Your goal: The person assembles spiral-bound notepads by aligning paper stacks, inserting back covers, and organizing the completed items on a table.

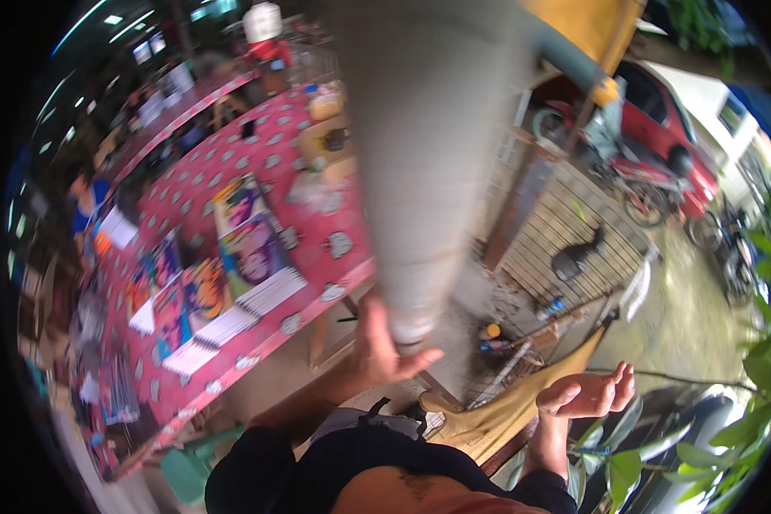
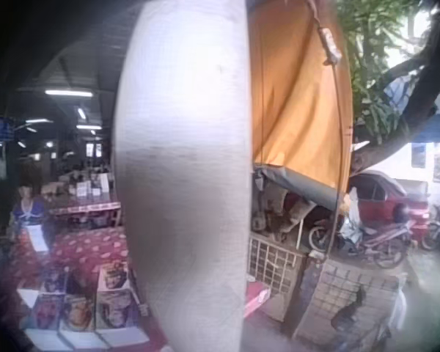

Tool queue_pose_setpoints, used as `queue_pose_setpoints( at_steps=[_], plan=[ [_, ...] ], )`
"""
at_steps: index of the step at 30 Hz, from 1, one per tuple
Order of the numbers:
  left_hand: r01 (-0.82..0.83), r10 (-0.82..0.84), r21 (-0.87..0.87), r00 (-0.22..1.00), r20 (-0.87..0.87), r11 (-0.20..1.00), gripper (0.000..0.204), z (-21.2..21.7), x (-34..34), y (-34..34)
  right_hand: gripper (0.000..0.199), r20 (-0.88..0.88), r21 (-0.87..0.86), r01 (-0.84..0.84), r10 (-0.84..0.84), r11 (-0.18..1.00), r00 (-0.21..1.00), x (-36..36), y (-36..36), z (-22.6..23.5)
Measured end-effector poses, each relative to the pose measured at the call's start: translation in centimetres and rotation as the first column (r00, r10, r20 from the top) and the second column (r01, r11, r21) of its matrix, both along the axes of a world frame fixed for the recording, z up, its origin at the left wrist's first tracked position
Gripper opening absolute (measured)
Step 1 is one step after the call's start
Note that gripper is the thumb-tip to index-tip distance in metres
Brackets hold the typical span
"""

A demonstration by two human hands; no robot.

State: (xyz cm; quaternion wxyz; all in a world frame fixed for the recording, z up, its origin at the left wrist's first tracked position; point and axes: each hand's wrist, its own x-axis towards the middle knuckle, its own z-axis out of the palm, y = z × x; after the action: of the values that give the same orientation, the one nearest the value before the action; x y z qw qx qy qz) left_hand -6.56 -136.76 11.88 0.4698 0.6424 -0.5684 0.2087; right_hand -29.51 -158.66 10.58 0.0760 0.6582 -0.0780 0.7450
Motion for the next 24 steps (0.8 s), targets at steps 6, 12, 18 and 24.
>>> queue_pose_setpoints(
  at_steps=[6, 12, 18, 24],
  plan=[
    [-0.207, 0.198, -0.033, 0.964, -0.176, 0.978, 0.056, -0.4, 1.6, 13.3, 0.05, -0.199, -0.095, -0.253, 0.23, 0.963, 0.953, 5.9, 10.5, 1.2],
    [-0.379, 0.428, 0.237, 0.879, -0.209, 0.894, 0.047, -5.5, 2.9, 31.1, 0.031, -0.382, 0.199, -0.645, 0.664, 0.738, 0.642, 14.5, 26.0, -0.6],
    [-0.307, 0.348, 0.198, 0.583, -0.734, 0.931, 0.045, -7.6, 2.2, 40.9, 0.022, -0.01, 0.736, -0.673, 0.994, -0.069, -0.112, 23.0, 43.5, -5.1],
    [-0.368, -0.748, -0.69, -0.027, -0.663, 0.624, 0.069, -2.3, 3.6, 48.6, 0.055, -0.581, 0.463, -0.884, 0.776, 0.064, -0.248, 28.1, 59.3, -4.1]
  ],
)
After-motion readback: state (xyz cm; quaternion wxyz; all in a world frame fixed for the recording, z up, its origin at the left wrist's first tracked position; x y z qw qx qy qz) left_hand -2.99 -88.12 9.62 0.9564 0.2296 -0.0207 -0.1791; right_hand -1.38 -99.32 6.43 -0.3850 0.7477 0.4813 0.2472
